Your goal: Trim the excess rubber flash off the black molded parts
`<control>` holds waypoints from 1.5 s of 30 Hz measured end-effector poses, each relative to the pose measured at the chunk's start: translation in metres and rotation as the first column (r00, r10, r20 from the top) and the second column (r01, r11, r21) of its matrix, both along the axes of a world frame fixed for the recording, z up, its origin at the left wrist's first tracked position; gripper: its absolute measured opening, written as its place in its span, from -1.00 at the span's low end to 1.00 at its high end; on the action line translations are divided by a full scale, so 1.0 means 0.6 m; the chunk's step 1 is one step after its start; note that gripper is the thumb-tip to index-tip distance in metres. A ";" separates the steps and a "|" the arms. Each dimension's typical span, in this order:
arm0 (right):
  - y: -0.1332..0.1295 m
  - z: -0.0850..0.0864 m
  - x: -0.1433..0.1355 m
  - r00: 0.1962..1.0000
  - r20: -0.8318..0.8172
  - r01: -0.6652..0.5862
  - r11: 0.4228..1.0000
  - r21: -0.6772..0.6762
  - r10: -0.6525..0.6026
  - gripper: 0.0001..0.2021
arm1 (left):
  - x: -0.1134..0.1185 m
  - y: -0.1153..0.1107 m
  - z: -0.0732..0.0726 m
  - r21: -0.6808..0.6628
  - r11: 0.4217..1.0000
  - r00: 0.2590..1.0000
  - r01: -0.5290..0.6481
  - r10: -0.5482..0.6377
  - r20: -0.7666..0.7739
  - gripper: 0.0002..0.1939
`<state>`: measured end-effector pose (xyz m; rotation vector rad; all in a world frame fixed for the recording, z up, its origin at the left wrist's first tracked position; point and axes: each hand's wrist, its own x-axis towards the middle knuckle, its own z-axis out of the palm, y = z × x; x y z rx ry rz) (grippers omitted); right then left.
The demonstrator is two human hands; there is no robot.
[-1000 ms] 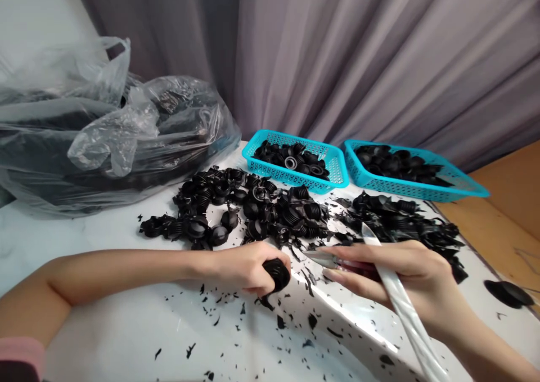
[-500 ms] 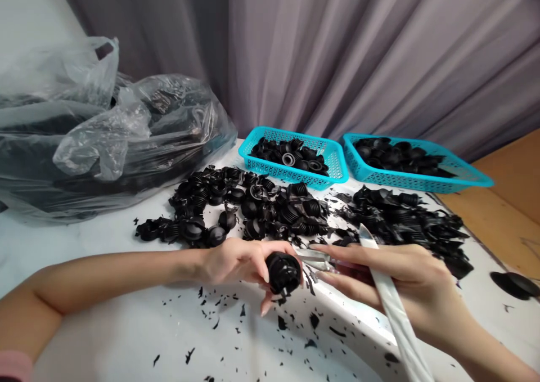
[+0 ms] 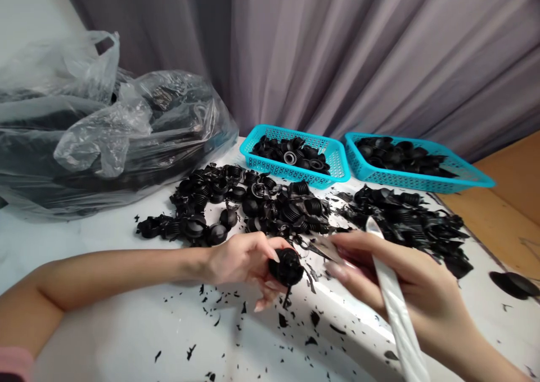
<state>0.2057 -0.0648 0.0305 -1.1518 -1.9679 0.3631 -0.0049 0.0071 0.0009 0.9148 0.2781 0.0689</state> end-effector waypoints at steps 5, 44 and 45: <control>-0.006 -0.009 -0.026 0.998 0.006 -0.058 0.997 -0.055 0.059 -0.81 | 0.003 -0.009 -0.004 -0.010 0.995 0.995 0.095 -0.095 0.041 -0.68; 0.023 -0.021 -0.027 0.947 -0.293 -0.180 0.542 -0.821 -0.129 -0.80 | 0.015 -0.012 0.033 0.250 0.961 0.961 0.117 -0.046 -0.272 -0.72; 0.024 -0.021 -0.026 0.945 -0.300 -0.185 0.548 -0.816 -0.128 -0.79 | 0.015 -0.013 0.030 0.238 0.966 0.966 0.099 -0.036 -0.255 -0.71</control>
